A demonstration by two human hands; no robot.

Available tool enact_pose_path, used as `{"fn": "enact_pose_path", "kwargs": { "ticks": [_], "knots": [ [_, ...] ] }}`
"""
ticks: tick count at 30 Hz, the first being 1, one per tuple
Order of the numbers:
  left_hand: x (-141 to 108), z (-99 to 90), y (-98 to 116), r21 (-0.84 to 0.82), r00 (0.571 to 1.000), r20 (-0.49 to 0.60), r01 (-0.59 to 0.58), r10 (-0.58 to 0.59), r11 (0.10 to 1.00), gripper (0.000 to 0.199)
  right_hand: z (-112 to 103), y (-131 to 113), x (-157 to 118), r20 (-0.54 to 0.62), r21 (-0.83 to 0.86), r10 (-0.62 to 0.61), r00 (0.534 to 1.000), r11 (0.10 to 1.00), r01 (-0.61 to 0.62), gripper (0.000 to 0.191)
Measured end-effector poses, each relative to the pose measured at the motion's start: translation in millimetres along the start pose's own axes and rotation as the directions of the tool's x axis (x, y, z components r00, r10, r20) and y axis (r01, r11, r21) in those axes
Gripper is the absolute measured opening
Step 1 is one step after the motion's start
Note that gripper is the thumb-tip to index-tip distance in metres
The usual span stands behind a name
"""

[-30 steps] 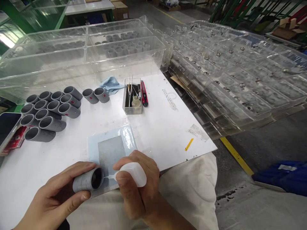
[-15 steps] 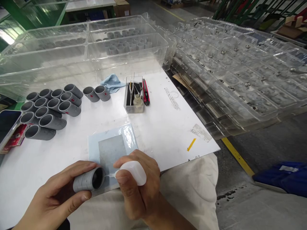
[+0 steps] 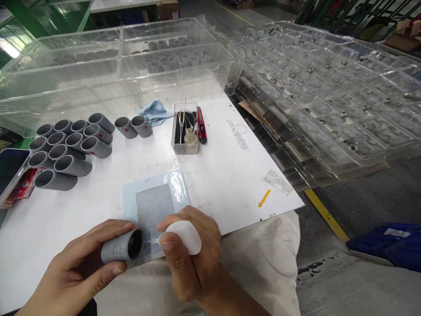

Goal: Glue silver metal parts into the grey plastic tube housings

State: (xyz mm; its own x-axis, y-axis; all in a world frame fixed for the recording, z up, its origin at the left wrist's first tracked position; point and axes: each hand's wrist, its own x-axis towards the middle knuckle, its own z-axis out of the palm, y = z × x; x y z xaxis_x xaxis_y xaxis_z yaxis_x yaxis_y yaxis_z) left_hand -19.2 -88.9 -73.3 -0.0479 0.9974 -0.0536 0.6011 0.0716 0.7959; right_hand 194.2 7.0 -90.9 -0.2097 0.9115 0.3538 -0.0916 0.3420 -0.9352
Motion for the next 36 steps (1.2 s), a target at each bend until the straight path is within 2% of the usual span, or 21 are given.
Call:
{"fn": "enact_pose_path", "kwargs": {
  "ticks": [12,20,26,36],
  "knots": [
    [-0.9,-1.0,2.0,0.008,1.000,-0.006,0.004,-0.004,1.000,0.050,0.5,0.6,-2.0,-0.042,0.016,0.027,0.999,1.000,-0.027,0.028],
    [-1.5,0.5,-0.2,0.019,1.000,-0.004,0.006,-0.006,1.000,0.050,-2.1,2.5,-2.1,-0.013,0.024,0.019,1.000,1.000,-0.018,0.029],
    [2.1,1.3,2.6,-0.068,0.998,0.026,-0.062,0.064,0.996,0.052,-5.3,4.0,-4.3,-0.020,0.033,0.059,0.998,0.998,-0.058,0.033],
    [1.6,2.5,1.9,-0.061,0.999,0.018,-0.039,0.040,0.997,0.049,1.1,2.1,-1.2,-0.050,-0.008,0.005,0.999,1.000,-0.005,0.027]
  ]
}}
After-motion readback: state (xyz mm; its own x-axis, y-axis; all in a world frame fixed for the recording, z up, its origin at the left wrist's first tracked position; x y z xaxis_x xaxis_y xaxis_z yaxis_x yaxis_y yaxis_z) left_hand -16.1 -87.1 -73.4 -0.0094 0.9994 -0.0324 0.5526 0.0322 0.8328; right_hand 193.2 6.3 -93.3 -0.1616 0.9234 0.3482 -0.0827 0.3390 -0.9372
